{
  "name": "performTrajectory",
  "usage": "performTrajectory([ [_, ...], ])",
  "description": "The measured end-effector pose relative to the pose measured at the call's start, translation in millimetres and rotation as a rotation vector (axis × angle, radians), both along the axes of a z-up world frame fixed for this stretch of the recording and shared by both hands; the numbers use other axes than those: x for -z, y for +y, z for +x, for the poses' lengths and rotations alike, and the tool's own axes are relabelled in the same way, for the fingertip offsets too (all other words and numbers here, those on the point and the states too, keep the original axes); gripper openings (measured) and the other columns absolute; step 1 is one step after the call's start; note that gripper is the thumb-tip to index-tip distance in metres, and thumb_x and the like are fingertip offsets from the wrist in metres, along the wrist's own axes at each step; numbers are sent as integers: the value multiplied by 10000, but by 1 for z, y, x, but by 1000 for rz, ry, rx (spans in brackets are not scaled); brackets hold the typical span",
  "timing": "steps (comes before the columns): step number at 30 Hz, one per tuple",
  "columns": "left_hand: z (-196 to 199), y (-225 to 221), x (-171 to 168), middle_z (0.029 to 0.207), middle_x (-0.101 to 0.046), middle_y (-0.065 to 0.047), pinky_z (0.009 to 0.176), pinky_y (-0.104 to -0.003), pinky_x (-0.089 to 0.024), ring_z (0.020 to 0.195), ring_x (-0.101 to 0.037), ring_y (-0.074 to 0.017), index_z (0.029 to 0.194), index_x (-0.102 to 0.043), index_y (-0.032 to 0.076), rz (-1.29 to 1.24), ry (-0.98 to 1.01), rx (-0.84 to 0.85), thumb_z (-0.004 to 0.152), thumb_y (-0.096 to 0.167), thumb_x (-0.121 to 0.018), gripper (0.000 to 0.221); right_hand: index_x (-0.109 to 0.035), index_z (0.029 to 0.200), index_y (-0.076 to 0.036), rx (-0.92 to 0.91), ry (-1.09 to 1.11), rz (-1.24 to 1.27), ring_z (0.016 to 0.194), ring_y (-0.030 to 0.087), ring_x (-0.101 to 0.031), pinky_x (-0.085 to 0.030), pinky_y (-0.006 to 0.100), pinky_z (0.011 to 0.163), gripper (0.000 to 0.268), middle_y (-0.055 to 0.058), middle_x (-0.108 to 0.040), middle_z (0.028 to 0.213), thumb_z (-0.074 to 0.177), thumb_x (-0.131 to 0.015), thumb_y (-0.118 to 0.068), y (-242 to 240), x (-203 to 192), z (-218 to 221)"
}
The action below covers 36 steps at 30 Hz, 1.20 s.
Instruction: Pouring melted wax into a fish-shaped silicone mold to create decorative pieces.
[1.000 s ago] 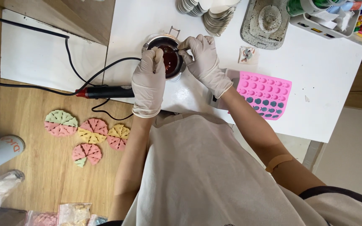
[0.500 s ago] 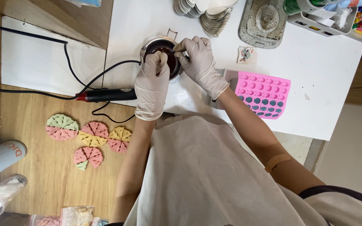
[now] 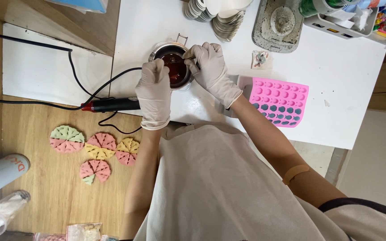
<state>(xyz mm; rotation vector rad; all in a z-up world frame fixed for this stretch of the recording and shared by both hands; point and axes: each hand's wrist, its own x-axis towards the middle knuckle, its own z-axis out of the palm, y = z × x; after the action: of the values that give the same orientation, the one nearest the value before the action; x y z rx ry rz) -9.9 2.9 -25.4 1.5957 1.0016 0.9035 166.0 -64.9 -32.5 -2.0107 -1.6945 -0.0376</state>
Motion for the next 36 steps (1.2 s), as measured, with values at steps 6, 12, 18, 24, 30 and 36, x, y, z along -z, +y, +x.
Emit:
performTrajectory([
  [6,-3,14,7,841,-734,-55,695,-227,-540,757,-656,-72,965,-649,-8,-390,-323,-218,1035,98,-650,127,-635,1061,-175,-1,14,-16,904,229,-568,-386,417,928,238,-13,-640,933,882,-791,-166,-5,0,-2],
  [12,-9,29,18,807,-767,-111,655,-223,-565,686,-717,-119,1002,-648,-3,-565,-340,-273,1043,199,-582,216,-638,1045,-173,14,17,10,910,234,-577,-378,415,914,228,-23,-669,943,867,-777,-150,-11,2,0],
  [18,-11,30,16,829,-785,-102,667,-207,-574,710,-744,-114,1017,-651,12,-596,-236,-272,1046,257,-553,265,-644,1037,-165,48,56,25,910,235,-584,-379,416,905,205,-34,-680,951,885,-781,-160,-16,-1,2],
  [24,-11,26,9,853,-792,-118,684,-210,-576,738,-757,-129,1030,-645,18,-583,-247,-248,1048,259,-559,257,-669,1043,-176,150,54,90,926,239,-592,-387,407,927,206,-28,-692,966,877,-791,-177,-19,3,-1],
  [30,2,23,-5,838,-791,-135,665,-226,-584,710,-767,-156,1019,-637,18,-632,-330,-192,1033,239,-561,234,-690,1065,-152,296,233,104,877,218,-567,-401,386,941,203,-42,-711,974,886,-786,-148,-41,-27,-3],
  [36,55,12,-18,865,-778,-155,654,-231,-570,706,-730,-158,1040,-653,-7,-566,-274,-19,1053,228,-573,249,-702,1045,-139,455,292,147,833,191,-526,-430,351,885,179,-25,-704,982,893,-795,-120,-93,-62,33],
])
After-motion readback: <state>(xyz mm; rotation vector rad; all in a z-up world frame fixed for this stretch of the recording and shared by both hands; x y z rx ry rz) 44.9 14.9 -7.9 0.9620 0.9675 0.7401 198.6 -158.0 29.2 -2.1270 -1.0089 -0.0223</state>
